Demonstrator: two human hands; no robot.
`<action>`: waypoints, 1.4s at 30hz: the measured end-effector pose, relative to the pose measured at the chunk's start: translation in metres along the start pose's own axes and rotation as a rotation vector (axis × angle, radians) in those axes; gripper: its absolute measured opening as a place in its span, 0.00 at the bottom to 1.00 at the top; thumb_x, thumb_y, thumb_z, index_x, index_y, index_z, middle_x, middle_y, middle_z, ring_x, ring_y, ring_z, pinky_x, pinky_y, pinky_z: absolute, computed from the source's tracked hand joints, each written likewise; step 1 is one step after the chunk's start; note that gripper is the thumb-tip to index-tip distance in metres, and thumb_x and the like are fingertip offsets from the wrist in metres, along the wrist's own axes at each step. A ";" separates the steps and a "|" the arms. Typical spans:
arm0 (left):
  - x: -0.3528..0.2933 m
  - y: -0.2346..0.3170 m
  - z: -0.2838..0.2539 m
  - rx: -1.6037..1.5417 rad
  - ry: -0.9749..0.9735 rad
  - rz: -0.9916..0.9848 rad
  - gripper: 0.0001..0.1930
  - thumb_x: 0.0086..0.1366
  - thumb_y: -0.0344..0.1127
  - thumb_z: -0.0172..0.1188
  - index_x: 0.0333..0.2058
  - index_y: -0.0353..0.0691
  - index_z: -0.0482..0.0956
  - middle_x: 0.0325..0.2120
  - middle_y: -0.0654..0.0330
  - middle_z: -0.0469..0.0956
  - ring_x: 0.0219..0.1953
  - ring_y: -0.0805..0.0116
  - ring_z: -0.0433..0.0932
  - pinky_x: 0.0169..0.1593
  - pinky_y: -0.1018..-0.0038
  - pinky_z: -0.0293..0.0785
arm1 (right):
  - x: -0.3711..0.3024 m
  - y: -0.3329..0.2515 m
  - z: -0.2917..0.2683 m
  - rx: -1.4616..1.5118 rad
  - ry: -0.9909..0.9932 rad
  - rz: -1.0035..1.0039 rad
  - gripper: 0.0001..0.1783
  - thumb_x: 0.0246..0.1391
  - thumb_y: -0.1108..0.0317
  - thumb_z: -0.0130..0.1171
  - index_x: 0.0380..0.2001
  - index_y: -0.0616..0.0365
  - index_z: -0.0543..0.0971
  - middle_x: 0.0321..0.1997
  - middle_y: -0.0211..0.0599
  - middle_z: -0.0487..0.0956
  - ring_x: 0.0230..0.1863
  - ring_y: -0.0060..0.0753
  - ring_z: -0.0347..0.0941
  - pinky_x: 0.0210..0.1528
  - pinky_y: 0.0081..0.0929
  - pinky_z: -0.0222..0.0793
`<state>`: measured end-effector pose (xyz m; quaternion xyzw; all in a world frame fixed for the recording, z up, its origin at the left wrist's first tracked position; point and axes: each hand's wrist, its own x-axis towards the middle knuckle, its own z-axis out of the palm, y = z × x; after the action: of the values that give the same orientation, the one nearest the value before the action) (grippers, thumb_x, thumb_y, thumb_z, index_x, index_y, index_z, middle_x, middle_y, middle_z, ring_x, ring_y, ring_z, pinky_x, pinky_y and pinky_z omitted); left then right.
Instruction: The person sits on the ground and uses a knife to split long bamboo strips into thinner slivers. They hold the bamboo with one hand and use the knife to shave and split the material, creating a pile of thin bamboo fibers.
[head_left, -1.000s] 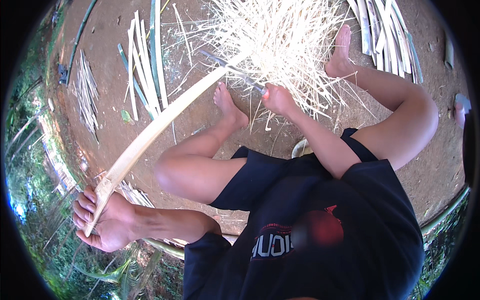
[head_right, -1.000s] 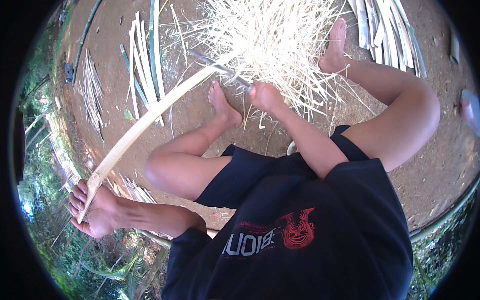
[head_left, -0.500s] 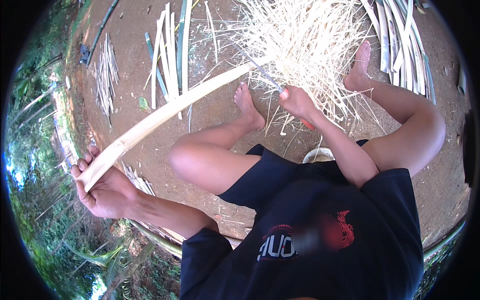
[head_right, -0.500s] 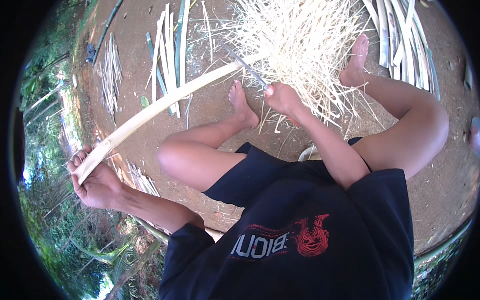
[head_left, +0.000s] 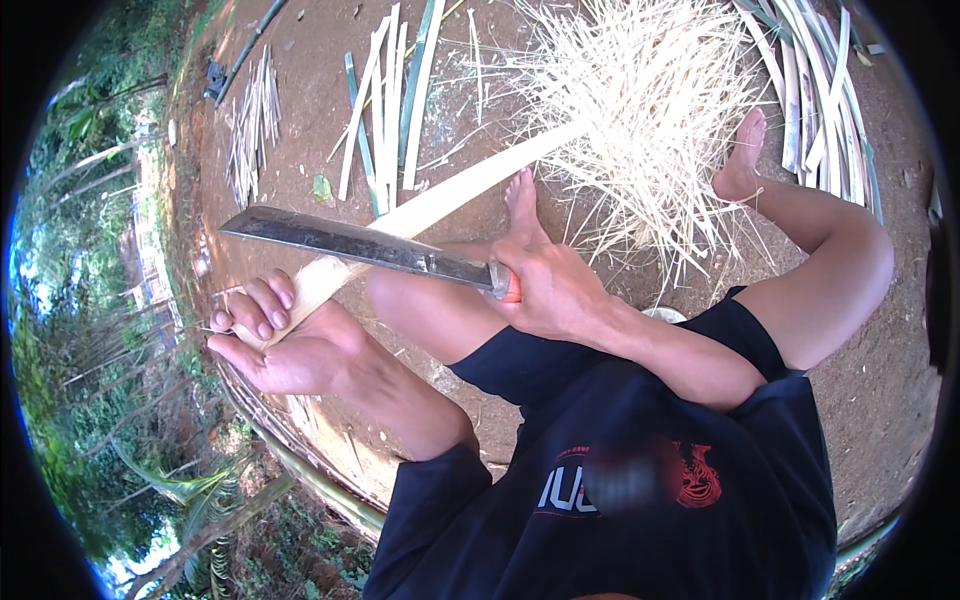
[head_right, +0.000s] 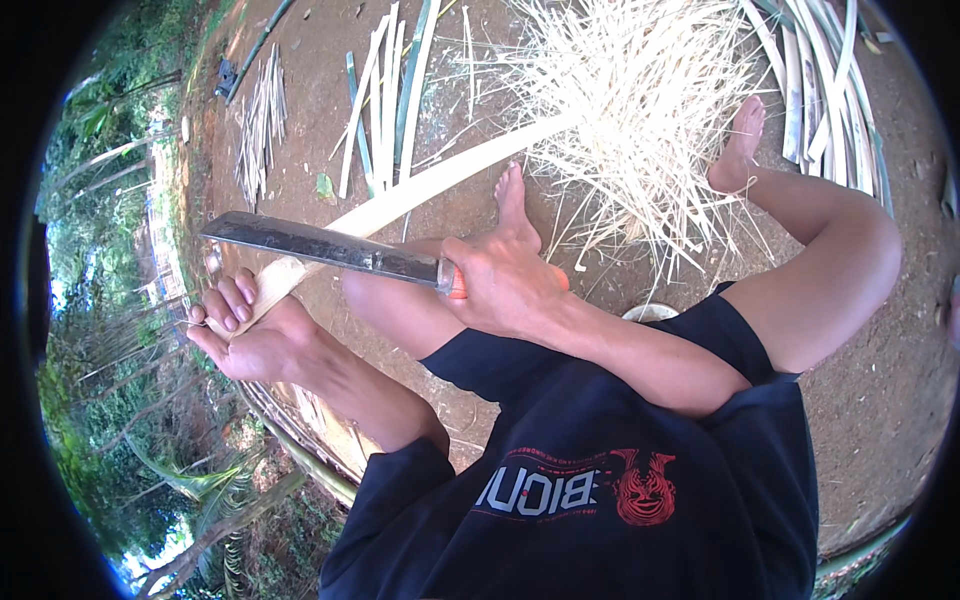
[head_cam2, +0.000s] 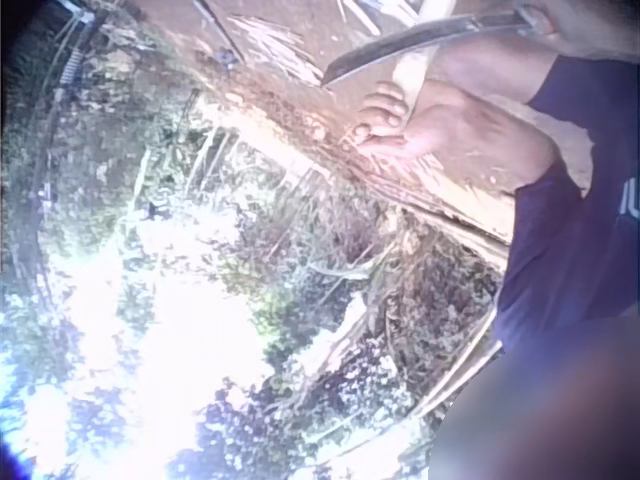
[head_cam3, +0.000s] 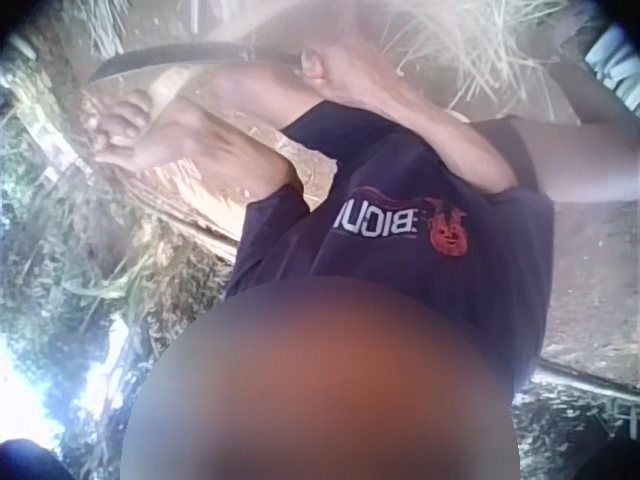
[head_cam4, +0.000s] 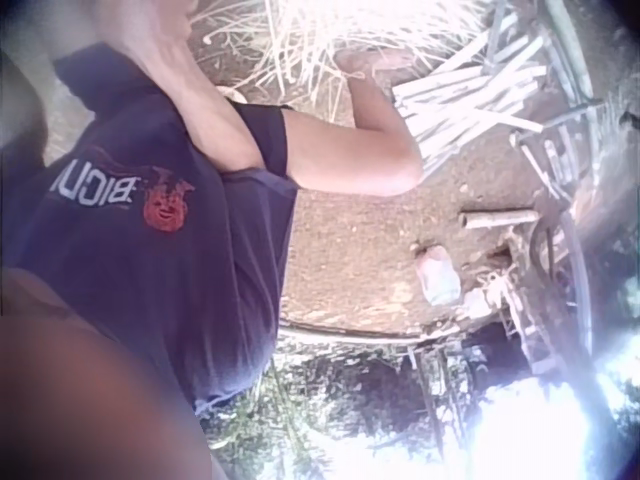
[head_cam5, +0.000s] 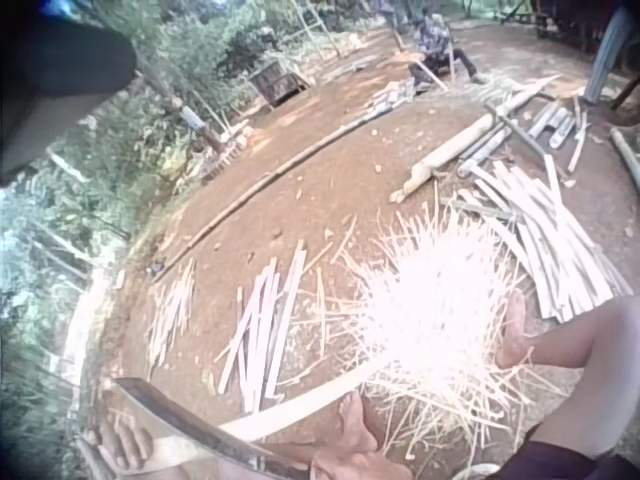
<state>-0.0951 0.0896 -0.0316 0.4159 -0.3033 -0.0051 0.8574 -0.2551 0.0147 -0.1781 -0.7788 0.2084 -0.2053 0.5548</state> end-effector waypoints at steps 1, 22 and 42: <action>-0.004 0.002 0.002 -0.007 0.014 0.009 0.18 0.74 0.44 0.36 0.29 0.43 0.68 0.14 0.69 0.60 0.15 0.77 0.58 0.24 0.77 0.58 | 0.000 -0.005 -0.003 0.033 -0.016 0.042 0.14 0.45 0.68 0.59 0.36 0.63 0.76 0.42 0.77 0.69 0.48 0.80 0.62 0.58 0.51 0.52; -0.029 0.005 0.017 0.014 0.069 0.058 0.17 0.74 0.42 0.39 0.28 0.42 0.70 0.14 0.68 0.60 0.16 0.77 0.58 0.25 0.78 0.59 | -0.028 0.056 -0.003 -0.070 -0.005 0.309 0.09 0.45 0.68 0.58 0.29 0.62 0.77 0.20 0.56 0.77 0.24 0.56 0.77 0.28 0.45 0.72; -0.008 -0.002 0.006 0.007 0.034 0.029 0.16 0.71 0.37 0.38 0.27 0.40 0.71 0.14 0.66 0.59 0.16 0.75 0.57 0.26 0.75 0.59 | -0.010 0.156 -0.003 -0.111 -0.077 0.481 0.12 0.49 0.65 0.52 0.32 0.62 0.79 0.25 0.54 0.79 0.28 0.53 0.78 0.36 0.45 0.75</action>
<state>-0.1041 0.0862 -0.0347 0.4144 -0.2947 0.0155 0.8609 -0.2803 -0.0280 -0.3260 -0.7433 0.3774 -0.0257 0.5518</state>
